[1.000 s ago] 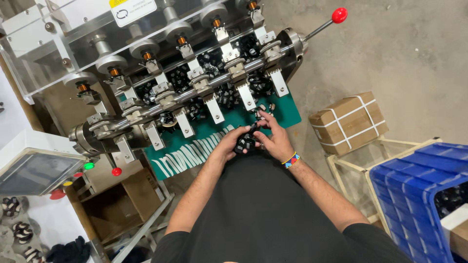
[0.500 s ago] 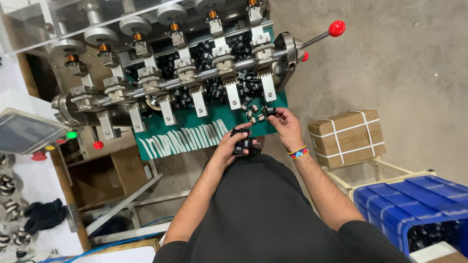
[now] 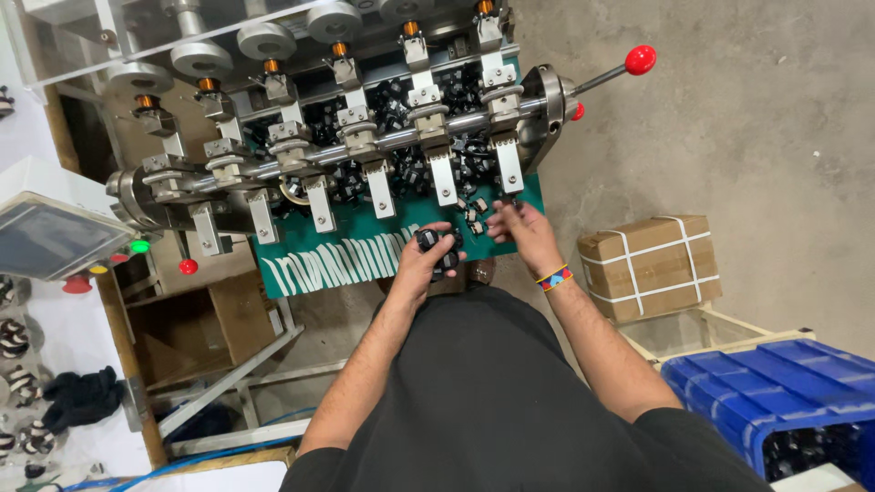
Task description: The person sits at a multi-spindle bench machine and works on small black and white components, fitting white strips and small parts into the machine's fixtures one at a time. They briefly reach into a box of parts, wipe a component with a black cloth, and use scissors to trim material from parts mounted on the machine before continuing to fit parts by hand.
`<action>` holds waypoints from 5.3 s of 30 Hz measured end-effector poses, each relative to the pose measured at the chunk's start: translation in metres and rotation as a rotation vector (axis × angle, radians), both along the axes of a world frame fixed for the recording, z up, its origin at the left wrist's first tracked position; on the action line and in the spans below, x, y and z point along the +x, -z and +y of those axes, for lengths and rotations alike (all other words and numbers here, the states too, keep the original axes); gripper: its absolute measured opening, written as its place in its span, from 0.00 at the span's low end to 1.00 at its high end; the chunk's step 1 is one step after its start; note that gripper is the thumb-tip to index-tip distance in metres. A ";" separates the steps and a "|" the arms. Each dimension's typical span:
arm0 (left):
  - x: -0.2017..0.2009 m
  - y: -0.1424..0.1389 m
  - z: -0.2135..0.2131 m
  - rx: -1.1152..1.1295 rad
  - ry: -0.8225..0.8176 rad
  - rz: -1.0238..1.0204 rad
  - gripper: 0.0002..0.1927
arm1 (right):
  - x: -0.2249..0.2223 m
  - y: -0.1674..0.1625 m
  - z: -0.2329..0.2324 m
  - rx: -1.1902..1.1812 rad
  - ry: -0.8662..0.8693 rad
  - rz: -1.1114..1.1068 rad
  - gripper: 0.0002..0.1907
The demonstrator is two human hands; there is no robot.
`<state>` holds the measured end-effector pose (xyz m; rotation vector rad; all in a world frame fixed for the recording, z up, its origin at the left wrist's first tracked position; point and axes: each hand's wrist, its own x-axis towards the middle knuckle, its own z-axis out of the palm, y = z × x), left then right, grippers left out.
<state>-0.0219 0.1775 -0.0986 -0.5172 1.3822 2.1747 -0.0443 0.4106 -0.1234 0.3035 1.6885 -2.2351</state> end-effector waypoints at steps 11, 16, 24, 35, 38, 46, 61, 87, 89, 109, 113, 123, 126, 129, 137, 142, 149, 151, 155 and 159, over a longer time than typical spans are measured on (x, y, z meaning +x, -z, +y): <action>-0.008 -0.011 -0.020 0.042 0.090 -0.028 0.13 | 0.023 -0.016 -0.051 0.236 -0.110 0.249 0.17; -0.007 -0.019 -0.019 -0.151 0.205 0.036 0.11 | 0.022 0.006 -0.030 0.238 -0.390 0.123 0.16; 0.000 -0.006 -0.015 -0.077 0.185 -0.095 0.10 | 0.013 -0.003 -0.023 0.174 -0.509 0.004 0.13; 0.008 0.002 -0.021 0.092 0.005 -0.039 0.17 | 0.021 0.001 -0.047 0.095 -0.133 0.202 0.13; 0.010 -0.002 -0.035 0.163 -0.030 -0.017 0.22 | 0.009 0.010 -0.050 0.003 -0.138 0.073 0.14; 0.017 -0.010 -0.053 0.167 -0.047 -0.105 0.22 | -0.005 0.009 -0.077 -0.045 0.032 0.017 0.16; 0.014 0.002 -0.088 -0.317 0.091 0.853 0.14 | 0.038 -0.003 -0.118 -0.075 -0.265 -0.124 0.20; 0.024 0.005 -0.175 -0.065 0.045 0.291 0.16 | 0.028 -0.001 -0.195 0.000 -0.208 -0.164 0.22; 0.022 0.003 -0.178 -0.080 0.056 0.401 0.15 | 0.039 -0.002 -0.205 0.048 -0.323 -0.104 0.22; 0.047 0.061 -0.273 -0.089 0.075 0.040 0.23 | 0.023 0.015 -0.292 0.086 0.176 -0.012 0.16; 0.045 0.042 -0.278 0.014 0.079 0.099 0.25 | 0.025 0.016 -0.292 0.015 0.066 -0.142 0.22; 0.034 -0.028 -0.294 -0.531 0.116 0.729 0.21 | 0.057 0.019 -0.326 -0.086 -0.347 -0.156 0.17; 0.034 -0.027 -0.312 -0.565 0.217 0.646 0.23 | 0.065 0.023 -0.342 -0.078 -0.297 -0.159 0.14; 0.040 -0.014 -0.321 -0.609 0.242 0.596 0.27 | 0.063 0.025 -0.352 -0.025 -0.264 -0.126 0.12; 0.047 0.059 -0.351 0.347 -0.386 -0.278 0.19 | 0.033 0.028 -0.373 -0.057 0.017 -0.043 0.11; 0.064 0.070 -0.363 0.250 -0.177 -0.127 0.23 | 0.037 0.029 -0.383 -0.086 0.102 -0.066 0.10; 0.055 0.066 -0.361 -0.011 -0.115 -0.019 0.24 | 0.033 0.027 -0.379 -0.099 0.061 -0.139 0.10; 0.055 0.064 -0.362 -0.048 -0.091 0.003 0.24 | 0.032 0.027 -0.383 -0.092 0.115 -0.103 0.11; 0.060 0.053 -0.361 -0.096 -0.090 0.217 0.23 | 0.031 0.022 -0.380 -0.099 -0.029 -0.089 0.14; 0.056 0.030 -0.360 -0.452 -0.090 0.608 0.20 | 0.033 0.013 -0.383 -0.018 -0.344 -0.214 0.17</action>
